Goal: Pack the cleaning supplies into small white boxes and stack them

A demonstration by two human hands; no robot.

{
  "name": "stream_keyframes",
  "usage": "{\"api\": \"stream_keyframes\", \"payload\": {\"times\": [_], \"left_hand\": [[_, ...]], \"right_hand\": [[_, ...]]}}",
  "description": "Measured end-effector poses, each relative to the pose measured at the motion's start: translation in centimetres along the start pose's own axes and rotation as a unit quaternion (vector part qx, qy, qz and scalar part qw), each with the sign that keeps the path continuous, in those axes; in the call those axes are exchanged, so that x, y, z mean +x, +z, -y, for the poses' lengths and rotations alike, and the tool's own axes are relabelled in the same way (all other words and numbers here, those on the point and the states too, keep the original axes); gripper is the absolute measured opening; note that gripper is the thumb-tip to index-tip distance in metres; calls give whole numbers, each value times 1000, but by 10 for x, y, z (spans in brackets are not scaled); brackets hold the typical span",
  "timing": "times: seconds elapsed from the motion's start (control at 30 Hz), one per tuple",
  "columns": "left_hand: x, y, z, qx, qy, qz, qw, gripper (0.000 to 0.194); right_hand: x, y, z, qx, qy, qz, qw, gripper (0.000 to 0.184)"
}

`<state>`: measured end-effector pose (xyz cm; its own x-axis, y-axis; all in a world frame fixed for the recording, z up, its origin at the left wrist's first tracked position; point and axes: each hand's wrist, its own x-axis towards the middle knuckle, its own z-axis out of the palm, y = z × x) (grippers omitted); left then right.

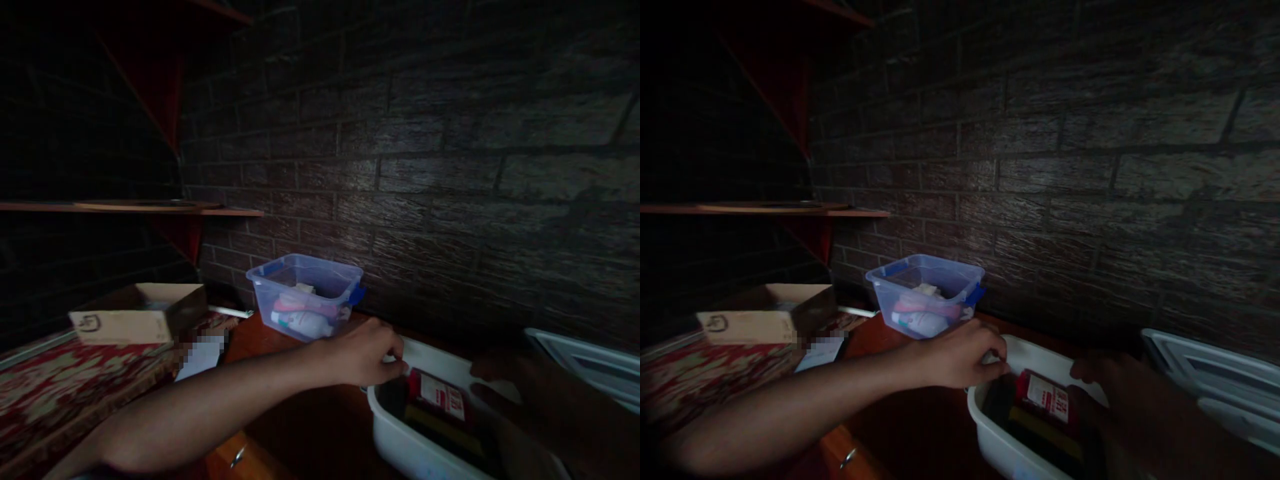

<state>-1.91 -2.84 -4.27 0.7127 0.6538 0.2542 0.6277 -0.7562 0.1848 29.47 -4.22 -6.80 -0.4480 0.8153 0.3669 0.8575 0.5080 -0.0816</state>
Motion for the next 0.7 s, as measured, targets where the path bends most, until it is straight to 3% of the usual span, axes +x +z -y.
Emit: {"api": "stream_keyframes", "payload": {"times": [0.17,0.33,0.47,0.5,0.7], "left_hand": [[0,-16,22,16,-1,-55,998,23],[-5,-60,76,51,-53,-98,992,26],[-12,-82,138,92,-142,-32,985,28],[-14,-84,156,94,-184,-17,978,27],[-20,-83,249,55,-259,36,964,24]], "right_hand": [[54,-25,38,38,-39,107,993,31],[115,-33,69,2,-79,59,995,25],[160,-30,96,-6,-117,19,993,23],[171,-28,101,-5,-123,26,992,23],[232,-2,122,4,-153,61,986,29]]}}
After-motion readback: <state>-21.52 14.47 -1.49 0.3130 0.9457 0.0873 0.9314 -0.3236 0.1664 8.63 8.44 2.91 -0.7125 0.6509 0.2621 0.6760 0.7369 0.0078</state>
